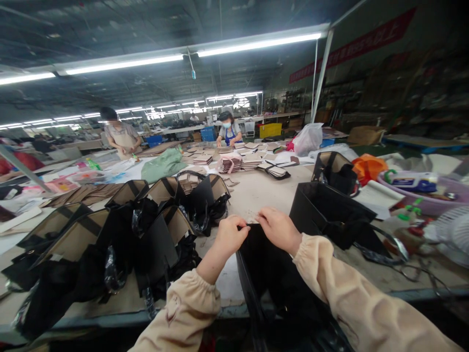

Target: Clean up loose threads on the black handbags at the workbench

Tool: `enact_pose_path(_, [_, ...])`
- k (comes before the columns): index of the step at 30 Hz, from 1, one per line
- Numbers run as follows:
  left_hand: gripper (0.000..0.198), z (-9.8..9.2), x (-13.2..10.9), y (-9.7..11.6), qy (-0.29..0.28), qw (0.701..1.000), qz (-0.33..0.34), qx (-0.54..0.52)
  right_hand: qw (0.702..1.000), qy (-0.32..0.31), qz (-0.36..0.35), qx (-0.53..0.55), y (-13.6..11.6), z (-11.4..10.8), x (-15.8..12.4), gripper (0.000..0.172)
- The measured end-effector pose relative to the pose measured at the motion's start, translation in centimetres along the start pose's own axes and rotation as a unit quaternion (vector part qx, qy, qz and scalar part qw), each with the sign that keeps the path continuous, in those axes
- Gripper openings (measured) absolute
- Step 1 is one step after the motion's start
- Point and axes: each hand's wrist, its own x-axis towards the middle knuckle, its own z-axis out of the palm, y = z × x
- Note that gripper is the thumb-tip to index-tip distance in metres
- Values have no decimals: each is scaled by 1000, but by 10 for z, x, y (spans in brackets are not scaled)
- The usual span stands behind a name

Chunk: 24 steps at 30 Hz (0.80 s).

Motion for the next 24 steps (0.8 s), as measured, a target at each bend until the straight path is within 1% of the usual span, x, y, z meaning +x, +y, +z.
enact_pose_path(3, [12, 0, 0, 2, 0, 1000, -7, -1, 997, 7, 64, 46, 8, -3, 1, 26])
enact_pose_path(5, [12, 0, 0, 3, 0, 1000, -10, -2, 992, -4, 93, 82, 11, -5, 2, 35])
enact_pose_path(7, [12, 0, 0, 3, -1, 1000, -8, -2, 988, -10, 119, 102, 11, -7, 2, 40])
enact_pose_path(9, [12, 0, 0, 1, -2, 1000, -3, -2, 983, 11, 148, 106, 13, -7, 1, 37])
enact_pose_path(12, [11, 0, 0, -1, -1, 1000, 0, 4, 970, 43, 180, 156, 18, -6, -6, 21])
enact_pose_path(14, [10, 0, 0, -1, -2, 1000, 0, 8, 956, 29, 199, 214, 23, -5, -13, 17])
enact_pose_path(16, [10, 0, 0, -1, -5, 1000, 2, 10, 945, 14, 219, 243, 27, -7, -21, 19])
enact_pose_path(18, [11, 0, 0, 0, -6, 1000, 4, 9, 946, 15, 229, 230, 30, -8, -27, 21])
enact_pose_path(20, [11, -1, 0, 1, -5, 1000, 2, 10, 951, 24, 224, 214, 32, -10, -29, 27])
enact_pose_path(22, [11, -1, 0, 1, -4, 1000, -1, 11, 957, 31, 202, 205, 31, -10, -28, 33])
enact_pose_path(24, [10, -2, 0, 2, -4, 1000, -1, 15, 965, 20, 171, 196, 28, -9, -24, 32])
